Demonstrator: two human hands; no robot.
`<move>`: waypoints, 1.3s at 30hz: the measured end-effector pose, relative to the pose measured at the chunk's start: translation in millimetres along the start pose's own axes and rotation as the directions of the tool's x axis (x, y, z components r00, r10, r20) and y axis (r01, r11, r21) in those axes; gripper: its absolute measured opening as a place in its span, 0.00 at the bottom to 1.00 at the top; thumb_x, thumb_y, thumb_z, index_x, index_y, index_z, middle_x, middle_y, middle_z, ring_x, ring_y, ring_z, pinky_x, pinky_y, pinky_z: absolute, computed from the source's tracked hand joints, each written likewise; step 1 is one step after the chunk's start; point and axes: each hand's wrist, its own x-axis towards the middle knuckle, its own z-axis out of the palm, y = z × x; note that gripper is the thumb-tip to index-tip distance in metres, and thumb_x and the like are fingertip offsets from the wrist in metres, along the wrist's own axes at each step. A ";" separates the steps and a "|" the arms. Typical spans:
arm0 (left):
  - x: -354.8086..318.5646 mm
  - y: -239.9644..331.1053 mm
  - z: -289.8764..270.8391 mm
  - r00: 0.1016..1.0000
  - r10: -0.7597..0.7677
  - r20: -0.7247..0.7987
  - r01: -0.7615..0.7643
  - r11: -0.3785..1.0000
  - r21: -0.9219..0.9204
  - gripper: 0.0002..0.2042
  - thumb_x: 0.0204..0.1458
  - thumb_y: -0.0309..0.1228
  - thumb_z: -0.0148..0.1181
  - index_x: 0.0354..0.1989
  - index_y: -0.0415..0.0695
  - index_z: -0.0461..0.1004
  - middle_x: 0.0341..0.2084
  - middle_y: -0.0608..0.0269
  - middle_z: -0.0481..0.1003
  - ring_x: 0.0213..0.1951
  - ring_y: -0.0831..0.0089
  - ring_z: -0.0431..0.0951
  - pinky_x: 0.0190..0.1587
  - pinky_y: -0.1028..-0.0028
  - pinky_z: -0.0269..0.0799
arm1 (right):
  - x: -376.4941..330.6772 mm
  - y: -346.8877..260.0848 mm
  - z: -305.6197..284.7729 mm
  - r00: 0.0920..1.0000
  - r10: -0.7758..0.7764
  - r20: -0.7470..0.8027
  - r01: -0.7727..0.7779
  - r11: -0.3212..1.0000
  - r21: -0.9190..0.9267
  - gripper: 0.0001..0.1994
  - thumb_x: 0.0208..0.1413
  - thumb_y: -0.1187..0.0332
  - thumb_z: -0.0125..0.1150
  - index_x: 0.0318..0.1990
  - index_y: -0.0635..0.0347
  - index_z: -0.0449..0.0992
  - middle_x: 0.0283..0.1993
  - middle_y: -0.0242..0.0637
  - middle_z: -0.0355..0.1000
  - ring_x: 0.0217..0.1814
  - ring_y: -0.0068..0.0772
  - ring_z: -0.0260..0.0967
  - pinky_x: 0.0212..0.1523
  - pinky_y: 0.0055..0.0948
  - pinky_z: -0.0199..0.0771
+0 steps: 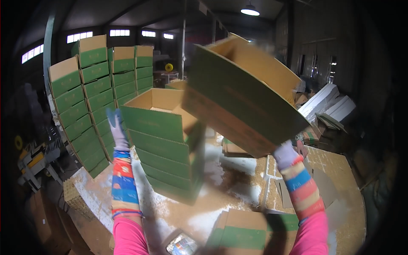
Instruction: The person assembles cardboard boxes by folding them, places white trays containing grain-like material into the boxes, and stacks the completed boxes into a large pile.
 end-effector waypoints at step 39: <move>-289.5 182.3 176.1 -0.622 -0.318 0.716 0.397 0.660 0.638 0.30 0.63 0.44 0.51 0.68 0.38 0.58 0.62 0.54 0.66 0.61 0.70 0.66 0.63 0.72 0.60 | -333.1 -44.5 -24.0 0.911 -0.256 0.323 0.049 -0.712 -0.701 0.36 0.44 0.47 0.68 0.58 0.58 0.68 0.54 0.49 0.64 0.60 0.53 0.58 0.61 0.51 0.57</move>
